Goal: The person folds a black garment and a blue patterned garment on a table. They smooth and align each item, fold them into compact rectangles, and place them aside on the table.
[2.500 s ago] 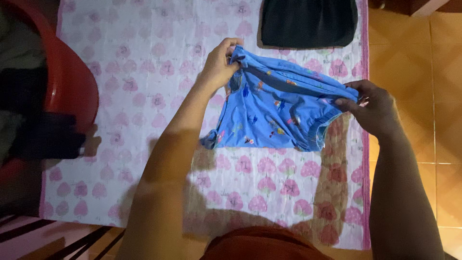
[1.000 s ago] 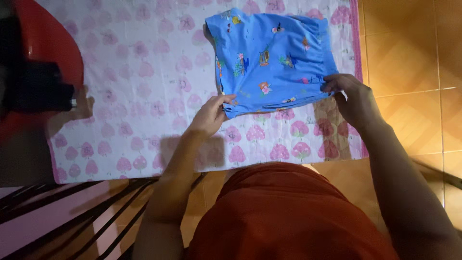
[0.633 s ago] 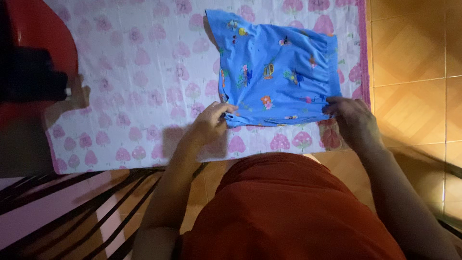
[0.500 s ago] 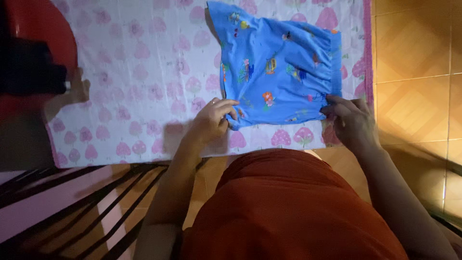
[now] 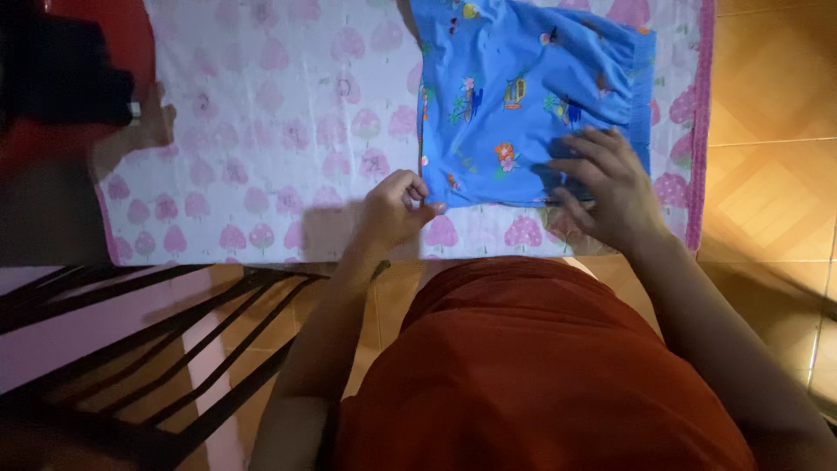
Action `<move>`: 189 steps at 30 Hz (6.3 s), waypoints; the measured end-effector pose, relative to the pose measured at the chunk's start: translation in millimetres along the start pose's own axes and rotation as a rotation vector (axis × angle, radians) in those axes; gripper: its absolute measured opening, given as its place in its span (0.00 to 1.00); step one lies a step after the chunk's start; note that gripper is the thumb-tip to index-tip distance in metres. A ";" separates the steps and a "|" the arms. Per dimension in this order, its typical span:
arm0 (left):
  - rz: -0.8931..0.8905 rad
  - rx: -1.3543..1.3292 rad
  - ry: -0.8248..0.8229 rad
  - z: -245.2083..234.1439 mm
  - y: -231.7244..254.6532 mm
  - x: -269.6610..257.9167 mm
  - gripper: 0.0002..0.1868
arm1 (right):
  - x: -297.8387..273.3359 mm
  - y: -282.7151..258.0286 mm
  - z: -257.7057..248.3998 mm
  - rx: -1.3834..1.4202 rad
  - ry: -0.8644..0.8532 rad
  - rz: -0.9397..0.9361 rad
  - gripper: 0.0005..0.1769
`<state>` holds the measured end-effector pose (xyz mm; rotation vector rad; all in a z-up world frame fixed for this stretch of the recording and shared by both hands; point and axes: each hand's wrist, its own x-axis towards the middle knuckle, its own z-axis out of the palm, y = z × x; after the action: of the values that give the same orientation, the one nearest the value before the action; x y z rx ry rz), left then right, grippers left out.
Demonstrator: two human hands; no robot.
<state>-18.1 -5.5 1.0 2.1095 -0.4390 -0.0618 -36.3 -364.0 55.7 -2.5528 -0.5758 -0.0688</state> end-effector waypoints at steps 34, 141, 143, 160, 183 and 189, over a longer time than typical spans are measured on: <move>-0.063 0.154 0.094 17.8 12.8 -20.4 0.19 | 10.6 -3.7 39.0 -0.253 -0.234 0.036 0.50; 0.126 0.593 -0.115 47.2 8.3 177.0 0.55 | 106.2 87.4 1.3 -0.248 0.359 1.074 0.39; 0.126 0.597 -0.110 48.4 8.2 177.7 0.55 | 111.3 84.0 -2.3 -0.242 0.287 1.114 0.36; -0.002 0.167 0.101 8.0 -22.1 206.9 0.23 | 168.1 -26.8 88.4 -0.212 0.015 0.360 0.47; 0.174 0.179 0.072 37.8 15.5 242.7 0.11 | 166.8 -24.5 86.1 -0.195 0.053 0.353 0.64; -0.009 -0.489 0.007 59.0 1.6 193.5 0.23 | 165.7 -25.1 87.8 -0.209 0.071 0.354 0.57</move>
<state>149.7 -118.4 -5.7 1.6302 -0.3663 -0.1520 98.4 -236.6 17.8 -2.8016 -0.0868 -0.0984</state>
